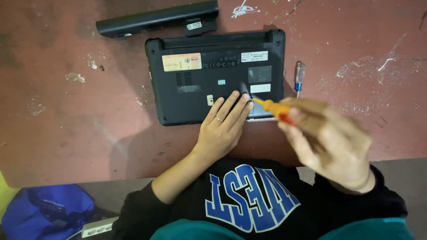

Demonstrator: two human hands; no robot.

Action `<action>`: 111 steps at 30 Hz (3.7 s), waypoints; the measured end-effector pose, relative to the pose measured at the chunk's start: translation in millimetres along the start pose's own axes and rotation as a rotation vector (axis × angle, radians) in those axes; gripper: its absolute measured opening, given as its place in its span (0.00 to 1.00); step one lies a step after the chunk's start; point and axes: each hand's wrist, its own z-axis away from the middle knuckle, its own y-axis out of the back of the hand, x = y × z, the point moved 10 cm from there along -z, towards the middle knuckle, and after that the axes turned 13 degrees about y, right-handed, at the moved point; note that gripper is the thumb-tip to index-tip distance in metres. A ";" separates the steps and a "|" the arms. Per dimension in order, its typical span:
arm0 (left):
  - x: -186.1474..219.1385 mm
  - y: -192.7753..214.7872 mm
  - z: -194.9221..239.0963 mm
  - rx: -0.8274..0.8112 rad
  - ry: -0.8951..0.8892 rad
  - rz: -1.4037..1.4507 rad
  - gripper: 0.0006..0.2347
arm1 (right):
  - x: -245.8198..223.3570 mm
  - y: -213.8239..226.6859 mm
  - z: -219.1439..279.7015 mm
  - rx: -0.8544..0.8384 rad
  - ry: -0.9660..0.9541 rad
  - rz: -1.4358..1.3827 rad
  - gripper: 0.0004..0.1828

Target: Disassembling and inspecting the internal components of a laptop using a screwdriver

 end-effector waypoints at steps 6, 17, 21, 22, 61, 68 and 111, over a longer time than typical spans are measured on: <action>-19.2 -3.2 -12.9 -0.215 0.066 0.396 0.23 | 6.5 -1.1 -12.1 -0.059 -0.067 0.153 0.26; -2.2 34.0 -79.7 -0.140 -0.002 0.967 0.11 | 14.1 -14.1 -11.6 -0.321 -0.202 0.669 0.37; -4.6 4.8 -74.0 -0.363 -0.070 1.069 0.12 | 5.7 -14.2 -38.5 -0.583 -0.259 0.140 0.37; -1.0 6.2 -78.5 -0.375 -0.089 1.083 0.12 | 11.1 -9.0 -32.5 -0.581 -0.282 0.152 0.37; -10.0 6.0 -89.0 -0.414 0.063 1.105 0.14 | 13.8 -24.8 -9.7 -0.368 -0.199 1.029 0.33; -7.1 16.9 -90.0 -0.477 -0.104 1.094 0.11 | -5.2 -25.1 -40.0 -0.631 -0.061 0.416 0.33; -78.5 51.2 -5.7 -0.021 -0.199 0.193 0.07 | -27.2 -63.2 -53.5 -0.098 -0.140 -0.083 0.11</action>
